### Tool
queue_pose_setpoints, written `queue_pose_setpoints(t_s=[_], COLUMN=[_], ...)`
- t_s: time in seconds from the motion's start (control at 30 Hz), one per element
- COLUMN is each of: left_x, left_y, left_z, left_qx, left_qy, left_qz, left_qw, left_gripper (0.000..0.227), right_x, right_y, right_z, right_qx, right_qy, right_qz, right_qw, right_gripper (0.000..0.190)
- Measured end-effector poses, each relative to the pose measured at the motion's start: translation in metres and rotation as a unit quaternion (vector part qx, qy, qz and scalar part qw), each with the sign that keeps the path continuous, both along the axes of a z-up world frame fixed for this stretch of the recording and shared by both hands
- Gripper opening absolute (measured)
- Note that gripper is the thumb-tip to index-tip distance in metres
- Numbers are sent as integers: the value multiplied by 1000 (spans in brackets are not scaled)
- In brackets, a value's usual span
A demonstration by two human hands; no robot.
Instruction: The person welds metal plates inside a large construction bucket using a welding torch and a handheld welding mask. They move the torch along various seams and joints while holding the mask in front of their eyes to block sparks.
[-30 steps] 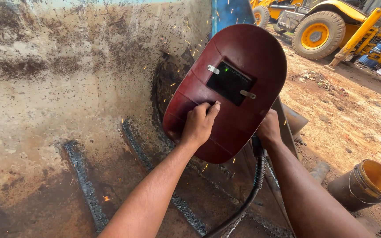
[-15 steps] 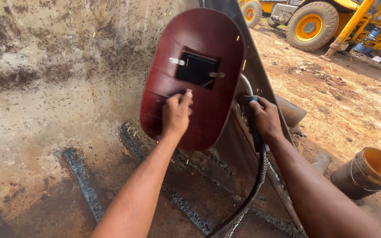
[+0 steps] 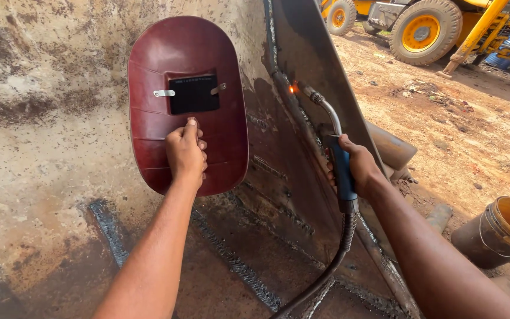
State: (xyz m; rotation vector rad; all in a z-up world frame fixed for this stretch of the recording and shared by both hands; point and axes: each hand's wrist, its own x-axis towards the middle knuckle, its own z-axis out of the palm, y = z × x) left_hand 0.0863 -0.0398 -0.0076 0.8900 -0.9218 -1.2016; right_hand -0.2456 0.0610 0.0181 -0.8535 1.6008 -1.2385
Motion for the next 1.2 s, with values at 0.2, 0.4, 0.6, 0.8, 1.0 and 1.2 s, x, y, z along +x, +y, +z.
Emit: queue_pose_setpoints(t_s=[0.2,0.4,0.6,0.8,1.0,1.2], left_x=[0,-5,-8,-15,-36,-64], left_y=[-14,-9,0,-1,-3,17], left_z=[-9,-8,0,-1,-6,-3], left_qx=[-105,-74,-25,-50,-128,-163], left_qy=[-197,-167,-102,-110,-153,-218], left_qz=[136,111,43,35,27,-44], left_qw=[965,977,994,992,980,961], left_gripper=[44,41,39,39,40,45], right_x=[-5,2,15,18,19,17], right_y=[6,3,-5,-16,-21,-22], right_z=[-3,-9,-12,-15,-17,-21], right_qx=[-17,-4,4,-2,-5,-14], right_qy=[-4,52,96,100,97,102], right_qz=[-30,-31,-47,-60,-62,-65], right_qw=[999,998,994,993,993,993], right_gripper=[61,59,59,60,60,58])
